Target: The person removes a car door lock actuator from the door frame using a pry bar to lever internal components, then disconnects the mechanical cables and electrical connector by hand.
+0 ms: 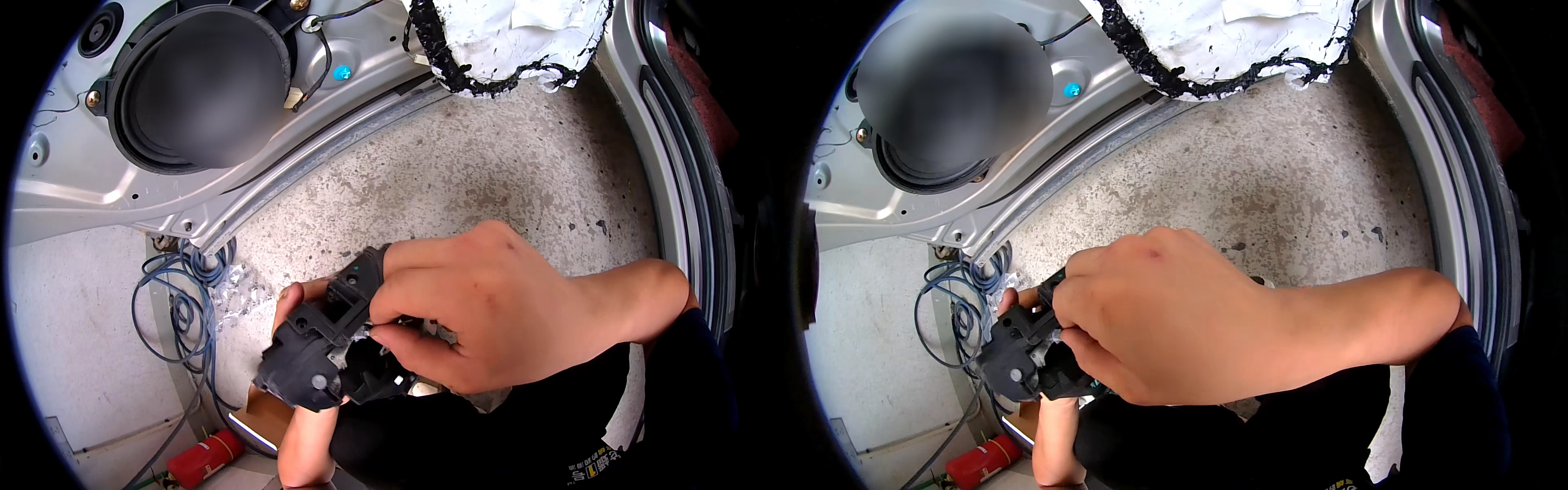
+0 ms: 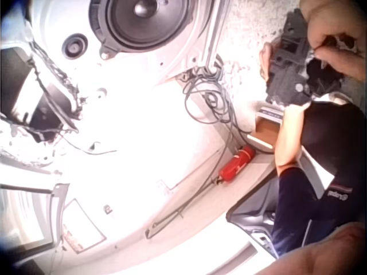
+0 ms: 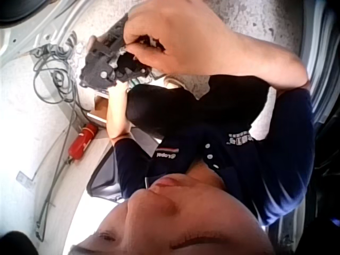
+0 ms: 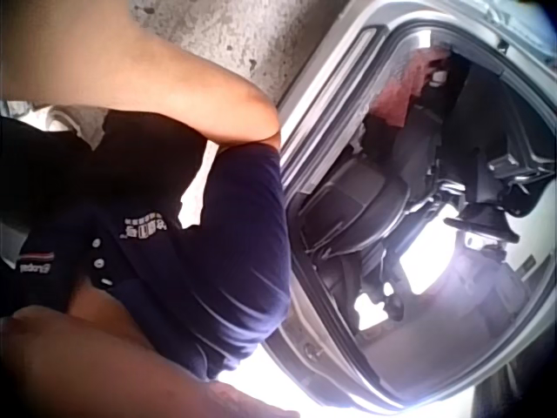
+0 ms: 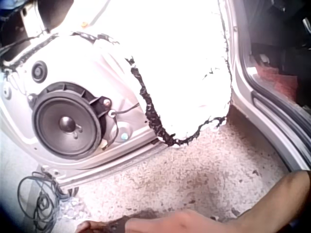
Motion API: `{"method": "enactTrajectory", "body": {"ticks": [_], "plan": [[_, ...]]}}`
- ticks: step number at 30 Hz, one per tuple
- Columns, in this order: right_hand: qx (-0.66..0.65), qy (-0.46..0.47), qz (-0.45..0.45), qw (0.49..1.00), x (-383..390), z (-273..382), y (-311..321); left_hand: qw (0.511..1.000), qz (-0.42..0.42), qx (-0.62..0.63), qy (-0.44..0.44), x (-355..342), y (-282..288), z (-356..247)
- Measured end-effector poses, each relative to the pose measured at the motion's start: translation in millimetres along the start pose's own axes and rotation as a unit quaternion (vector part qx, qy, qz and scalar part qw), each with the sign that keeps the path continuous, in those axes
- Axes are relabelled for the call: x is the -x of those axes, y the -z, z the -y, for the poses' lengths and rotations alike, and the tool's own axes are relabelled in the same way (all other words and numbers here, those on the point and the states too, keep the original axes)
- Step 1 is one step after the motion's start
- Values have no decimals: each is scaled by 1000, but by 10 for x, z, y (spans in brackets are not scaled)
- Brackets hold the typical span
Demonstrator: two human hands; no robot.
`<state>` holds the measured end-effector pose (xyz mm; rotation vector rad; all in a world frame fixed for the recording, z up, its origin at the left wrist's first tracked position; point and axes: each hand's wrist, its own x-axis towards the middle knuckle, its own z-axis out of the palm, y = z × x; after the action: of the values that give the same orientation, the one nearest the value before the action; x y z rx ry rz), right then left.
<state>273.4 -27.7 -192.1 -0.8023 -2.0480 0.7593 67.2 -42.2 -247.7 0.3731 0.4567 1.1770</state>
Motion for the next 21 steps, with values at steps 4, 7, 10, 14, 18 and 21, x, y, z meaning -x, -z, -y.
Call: {"method": "enactTrajectory", "body": {"ticks": [4, 7, 10, 14, 18, 21], "plan": [[-4, -31, 27, 999, -3, -7, 1, 978, -45, -168, -115, 25, 115, -22], [-20, -27, 12, 999, -7, -17, -21, 943, -62, -277, -176, 17, 90, 20], [-44, -23, -9, 999, -11, -35, -43, 916, -61, -339, -203, 1, 94, 40], [-99, -37, -18, 994, -18, -65, -73, 893, -47, -387, -224, 28, 103, 43], [-115, -34, -33, 992, -49, -114, -95, 874, -21, -423, -240, 79, 128, 52], [-81, -10, -53, 995, -69, -108, -106, 861, 10, -445, -246, 134, 135, 68]]}}
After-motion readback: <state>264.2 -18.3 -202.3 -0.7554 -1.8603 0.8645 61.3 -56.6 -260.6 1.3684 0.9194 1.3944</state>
